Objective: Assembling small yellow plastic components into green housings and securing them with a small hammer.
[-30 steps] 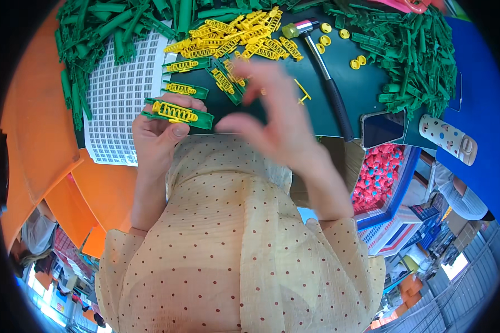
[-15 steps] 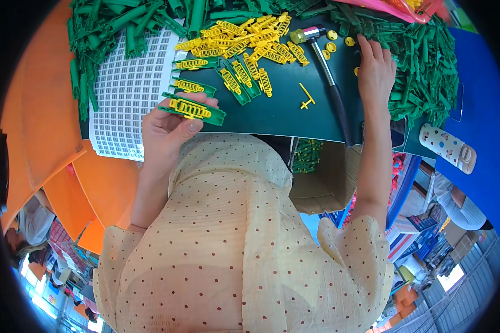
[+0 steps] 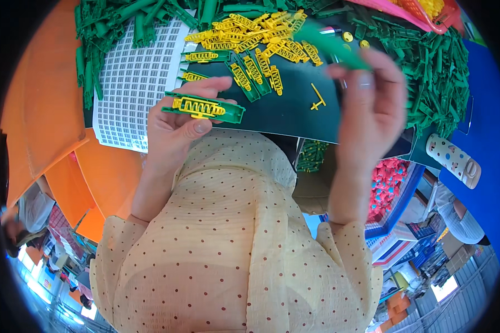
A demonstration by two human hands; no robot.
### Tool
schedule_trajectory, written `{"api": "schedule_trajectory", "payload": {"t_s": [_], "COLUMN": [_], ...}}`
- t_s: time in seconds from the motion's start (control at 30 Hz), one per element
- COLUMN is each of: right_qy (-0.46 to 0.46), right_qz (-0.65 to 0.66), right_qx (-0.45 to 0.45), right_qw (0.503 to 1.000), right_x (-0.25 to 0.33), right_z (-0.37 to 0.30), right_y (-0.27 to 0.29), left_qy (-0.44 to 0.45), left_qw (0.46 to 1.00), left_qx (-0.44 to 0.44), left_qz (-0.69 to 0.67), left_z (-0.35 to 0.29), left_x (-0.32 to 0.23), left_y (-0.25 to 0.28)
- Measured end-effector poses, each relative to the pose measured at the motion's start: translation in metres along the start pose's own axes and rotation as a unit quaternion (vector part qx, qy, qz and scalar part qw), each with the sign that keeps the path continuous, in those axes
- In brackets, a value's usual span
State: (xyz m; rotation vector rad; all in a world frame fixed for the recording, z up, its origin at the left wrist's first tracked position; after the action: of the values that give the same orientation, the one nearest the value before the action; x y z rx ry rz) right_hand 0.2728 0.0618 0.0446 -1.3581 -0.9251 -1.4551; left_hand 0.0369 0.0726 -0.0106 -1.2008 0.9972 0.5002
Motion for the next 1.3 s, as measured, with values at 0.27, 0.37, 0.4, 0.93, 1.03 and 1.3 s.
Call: {"api": "schedule_trajectory", "payload": {"t_s": [0.27, 0.37, 0.4, 0.93, 1.03, 1.3], "right_qy": [-0.237, -0.032, 0.05, -0.028, -0.059, -0.057], "right_qz": [0.177, -0.058, -0.141, -0.094, -0.087, -0.137], "right_qx": [0.105, 0.145, 0.141, 0.172, 0.173, 0.17], "right_qw": [0.949, 0.987, 0.979, 0.98, 0.979, 0.974], "right_x": [-0.048, -0.021, -0.013, -0.004, -0.01, -0.016], "right_z": [-0.042, -0.036, -0.036, -0.032, -0.031, -0.032], "right_y": [-0.069, -0.076, -0.078, -0.088, -0.09, -0.091], "left_qy": [-0.081, -0.046, -0.019, -0.042, -0.026, -0.01], "left_qw": [0.996, 0.999, 0.996, 0.995, 0.994, 0.994], "left_qx": [0.016, -0.004, -0.019, -0.089, -0.101, -0.109], "left_qz": [0.019, -0.019, -0.081, 0.0, 0.025, 0.026], "left_z": [0.006, 0.002, 0.002, -0.006, -0.004, -0.008], "left_x": [-0.016, -0.015, -0.014, -0.014, -0.015, -0.012], "left_y": [-0.005, 0.003, 0.003, 0.007, 0.006, 0.011]}}
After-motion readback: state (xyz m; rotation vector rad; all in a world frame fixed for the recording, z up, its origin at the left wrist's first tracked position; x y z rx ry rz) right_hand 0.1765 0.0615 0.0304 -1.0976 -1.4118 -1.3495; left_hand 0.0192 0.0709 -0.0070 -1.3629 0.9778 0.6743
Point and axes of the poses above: each hand's wrist, its own z-axis towards the middle knuckle, its own y-axis out of the back of the hand, x = y × z, the point moved 7 cm from there along z, towards the middle knuckle, and after that the axes turned 9 degrees about -y, right-handed, at the moved point
